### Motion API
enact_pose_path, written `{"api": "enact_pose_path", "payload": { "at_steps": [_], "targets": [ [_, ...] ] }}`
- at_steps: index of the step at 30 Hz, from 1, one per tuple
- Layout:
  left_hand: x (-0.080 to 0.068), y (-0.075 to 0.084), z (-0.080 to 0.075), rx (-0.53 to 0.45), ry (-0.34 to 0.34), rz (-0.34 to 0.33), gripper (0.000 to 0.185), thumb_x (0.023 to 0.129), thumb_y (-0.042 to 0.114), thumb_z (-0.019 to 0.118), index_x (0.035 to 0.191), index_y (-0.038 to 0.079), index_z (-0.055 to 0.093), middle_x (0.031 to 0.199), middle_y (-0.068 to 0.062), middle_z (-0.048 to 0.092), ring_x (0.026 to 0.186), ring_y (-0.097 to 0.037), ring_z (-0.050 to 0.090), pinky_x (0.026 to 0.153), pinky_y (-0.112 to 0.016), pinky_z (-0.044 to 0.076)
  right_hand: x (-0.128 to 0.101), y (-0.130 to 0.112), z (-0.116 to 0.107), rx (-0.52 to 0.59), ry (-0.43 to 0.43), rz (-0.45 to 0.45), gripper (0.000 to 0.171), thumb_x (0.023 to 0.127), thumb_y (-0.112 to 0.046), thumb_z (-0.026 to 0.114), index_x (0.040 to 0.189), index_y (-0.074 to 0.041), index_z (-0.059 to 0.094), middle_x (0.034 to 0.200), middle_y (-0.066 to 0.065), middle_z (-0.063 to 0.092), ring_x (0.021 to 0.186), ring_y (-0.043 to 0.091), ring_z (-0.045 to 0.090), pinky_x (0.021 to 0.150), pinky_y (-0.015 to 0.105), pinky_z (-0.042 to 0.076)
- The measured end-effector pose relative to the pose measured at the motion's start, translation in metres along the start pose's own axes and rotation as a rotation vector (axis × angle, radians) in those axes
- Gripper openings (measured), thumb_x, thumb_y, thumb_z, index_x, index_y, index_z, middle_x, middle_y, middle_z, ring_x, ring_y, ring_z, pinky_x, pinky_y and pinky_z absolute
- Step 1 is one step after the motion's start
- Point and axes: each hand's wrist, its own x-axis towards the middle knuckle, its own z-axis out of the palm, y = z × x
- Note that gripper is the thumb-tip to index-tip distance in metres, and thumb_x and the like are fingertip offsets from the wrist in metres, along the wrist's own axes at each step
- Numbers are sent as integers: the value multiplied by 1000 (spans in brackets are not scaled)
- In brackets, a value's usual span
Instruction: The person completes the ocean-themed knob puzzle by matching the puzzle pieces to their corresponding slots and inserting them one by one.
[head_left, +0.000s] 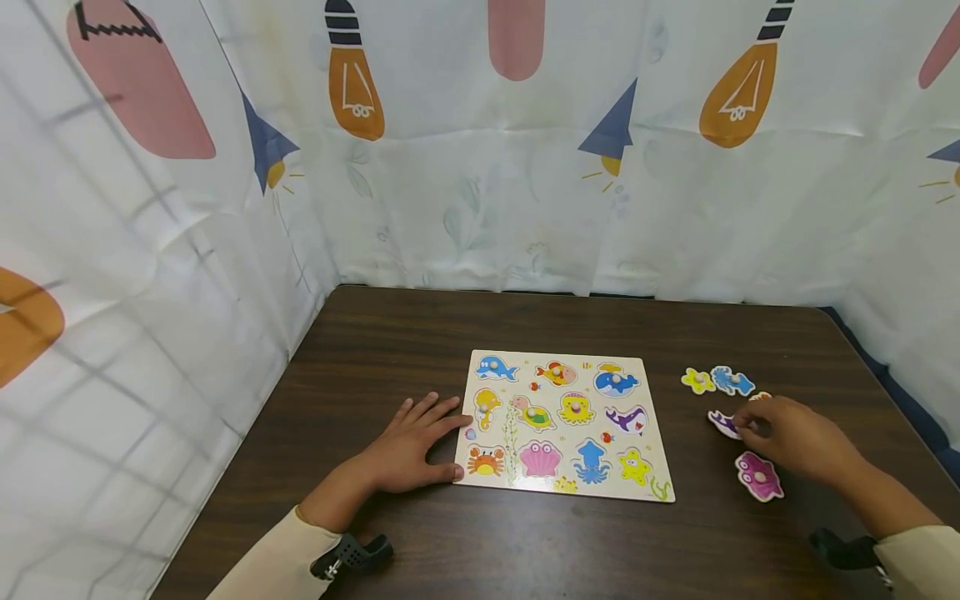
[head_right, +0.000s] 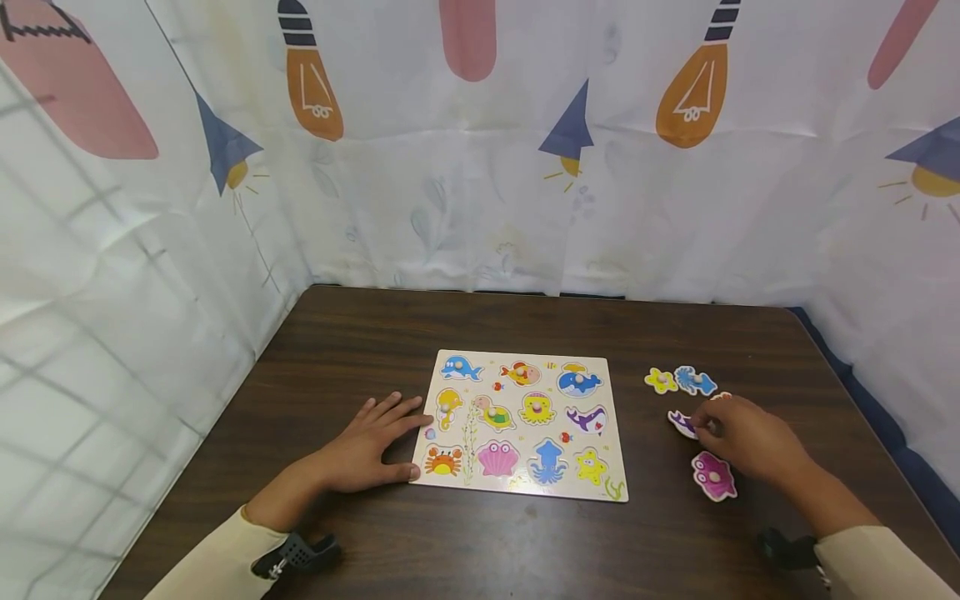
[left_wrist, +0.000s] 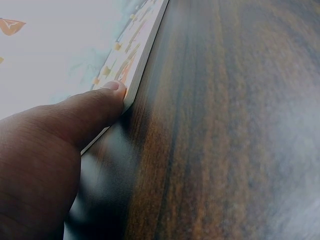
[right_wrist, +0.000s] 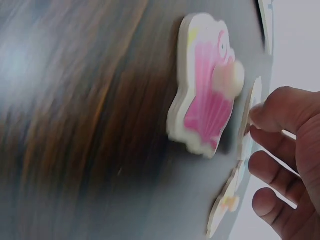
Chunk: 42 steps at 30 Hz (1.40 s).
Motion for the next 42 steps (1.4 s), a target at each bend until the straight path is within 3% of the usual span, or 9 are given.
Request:
{"api": "enact_pose_path", "payload": {
  "at_steps": [8, 20, 34, 42],
  "targets": [
    [0, 0, 0, -18, -14, -13, 78, 90, 69, 63, 157, 36, 42, 169, 5, 23, 156, -29, 9, 122, -58, 1, 8, -20, 2, -19, 52, -43, 10, 86, -14, 81, 94, -18, 76, 95, -3, 69, 86, 19, 62, 72, 46, 57],
    [1, 0, 0, -22, -8, -4, 77, 90, 68, 64, 157, 36, 41, 169, 5, 23, 156, -29, 9, 122, -58, 1, 21, -38, 9, -38, 155, -134, 16, 82, -16, 85, 89, -25, 75, 92, -11, 68, 86, 16, 63, 70, 43, 57],
    [1, -1, 0, -14, -9, -9, 78, 90, 69, 63, 157, 38, 41, 169, 6, 23, 156, -29, 9, 122, -59, 1, 34, -59, 13, -11, 101, -149, 18, 81, -13, 87, 95, -22, 79, 96, -10, 71, 92, 18, 63, 73, 42, 58],
    [2, -2, 2, -14, -11, -13, 77, 89, 69, 63, 157, 38, 41, 168, 6, 23, 156, -28, 9, 122, -59, 1, 42, -66, 17, -4, 71, -163, 16, 83, -14, 86, 96, -21, 80, 98, -9, 73, 97, 21, 65, 82, 48, 58]
  ]
}}
